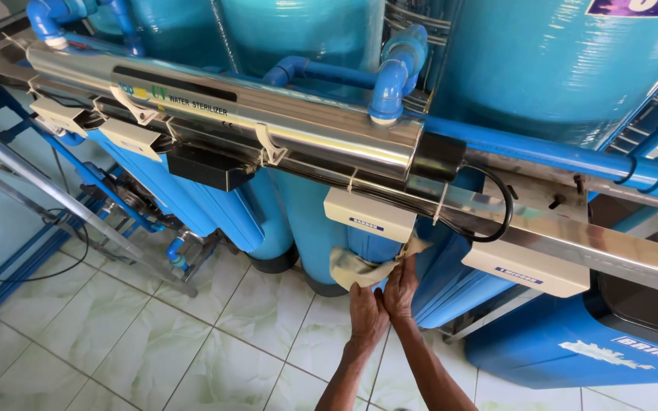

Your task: Wiping down and cleaning various components of a water purification and filtration system with a cloth.

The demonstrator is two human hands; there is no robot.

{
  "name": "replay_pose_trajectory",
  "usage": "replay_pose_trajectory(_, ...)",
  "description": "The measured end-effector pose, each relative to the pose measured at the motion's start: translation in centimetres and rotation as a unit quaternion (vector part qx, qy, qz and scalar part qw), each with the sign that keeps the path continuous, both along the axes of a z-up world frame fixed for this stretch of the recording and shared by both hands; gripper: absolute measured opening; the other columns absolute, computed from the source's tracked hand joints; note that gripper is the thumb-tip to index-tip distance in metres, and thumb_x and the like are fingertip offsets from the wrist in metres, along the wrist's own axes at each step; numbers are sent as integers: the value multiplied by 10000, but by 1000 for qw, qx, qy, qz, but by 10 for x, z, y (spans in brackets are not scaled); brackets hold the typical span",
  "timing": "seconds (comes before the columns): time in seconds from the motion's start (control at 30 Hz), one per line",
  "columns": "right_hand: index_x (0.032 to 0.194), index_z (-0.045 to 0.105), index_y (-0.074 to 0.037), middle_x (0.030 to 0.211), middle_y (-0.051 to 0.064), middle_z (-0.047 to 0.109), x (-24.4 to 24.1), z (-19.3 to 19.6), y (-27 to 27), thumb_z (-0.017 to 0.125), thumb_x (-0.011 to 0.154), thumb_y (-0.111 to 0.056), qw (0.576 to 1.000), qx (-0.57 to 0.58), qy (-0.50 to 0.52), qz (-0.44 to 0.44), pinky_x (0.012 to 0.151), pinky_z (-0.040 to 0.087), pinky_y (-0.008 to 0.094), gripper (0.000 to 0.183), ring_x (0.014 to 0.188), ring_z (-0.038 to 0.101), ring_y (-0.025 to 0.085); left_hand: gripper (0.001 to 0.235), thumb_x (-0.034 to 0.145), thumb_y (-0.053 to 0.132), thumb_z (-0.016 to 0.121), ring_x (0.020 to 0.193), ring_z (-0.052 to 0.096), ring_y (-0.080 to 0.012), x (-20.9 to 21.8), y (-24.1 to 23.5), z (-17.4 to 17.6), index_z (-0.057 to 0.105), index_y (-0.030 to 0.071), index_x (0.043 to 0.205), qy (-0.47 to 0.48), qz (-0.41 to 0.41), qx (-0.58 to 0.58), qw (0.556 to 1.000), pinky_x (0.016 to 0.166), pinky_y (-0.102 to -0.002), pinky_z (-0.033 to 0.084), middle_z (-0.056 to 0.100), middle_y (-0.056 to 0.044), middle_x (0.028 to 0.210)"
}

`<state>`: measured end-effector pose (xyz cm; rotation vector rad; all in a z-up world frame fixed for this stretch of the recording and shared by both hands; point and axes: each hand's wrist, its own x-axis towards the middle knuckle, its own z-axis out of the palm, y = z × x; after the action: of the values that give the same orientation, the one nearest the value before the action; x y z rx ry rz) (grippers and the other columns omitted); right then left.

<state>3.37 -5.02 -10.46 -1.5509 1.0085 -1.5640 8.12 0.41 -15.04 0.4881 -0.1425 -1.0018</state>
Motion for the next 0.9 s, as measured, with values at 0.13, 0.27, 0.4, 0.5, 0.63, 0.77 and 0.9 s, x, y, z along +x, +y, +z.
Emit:
replay_pose_trajectory(0.13,1425,556,-21,1213,126,672,-18,-65,-33,457,1060,-110,997,53,-57,12,882,489,307,388,1024,595,195,342,970,79,562,1068,544,-405,-5,32,27,548,-19,1296,-511,93,174,837,906,-498,430,585,-231,1178)
replay_pose_trajectory(0.27,1442,603,-41,1004,55,628,-20,56,-10,466,1119,-133,991,52,-127,0,709,419,273,363,841,509,136,386,950,36,601,1091,528,-472,-12,38,107,548,5,1331,-695,229,170,660,911,-543,409,572,-259,1194)
replay_pose_trajectory(0.4,1433,563,-28,1129,54,660,1,89,-9,471,1133,-147,980,-26,-190,54,837,483,264,335,983,573,132,403,962,4,598,1111,521,-483,-7,32,130,513,-2,1357,-697,268,138,650,912,-561,396,561,-279,1216)
replay_pose_trajectory(0.5,1405,553,-36,1120,88,685,8,66,-6,448,1134,-172,997,-59,-40,5,857,508,300,320,1011,623,166,469,918,10,630,1071,525,-495,5,28,113,474,-16,1360,-693,215,131,676,861,-576,387,578,-287,1203)
replay_pose_trajectory(0.63,1442,522,-30,1198,138,676,0,-14,-2,450,1076,-122,996,-34,65,-44,823,515,354,384,1009,630,197,510,860,-20,597,1024,538,-502,12,36,52,477,-8,1356,-705,138,154,679,837,-583,397,587,-277,1167)
replay_pose_trajectory(0.77,1257,636,-41,1042,151,714,-14,-77,-2,541,1036,-87,986,118,93,-72,796,532,375,245,892,658,257,402,921,-54,489,1038,574,-450,24,39,43,553,-9,1315,-668,140,121,721,881,-522,457,605,-249,1169)
replay_pose_trajectory(0.9,1294,559,-20,1111,184,649,9,7,62,561,990,-27,994,90,-9,-59,803,516,360,304,945,615,254,260,1007,30,472,1015,626,-379,34,27,5,609,-10,1225,-551,154,193,797,886,-438,491,664,-199,1123)
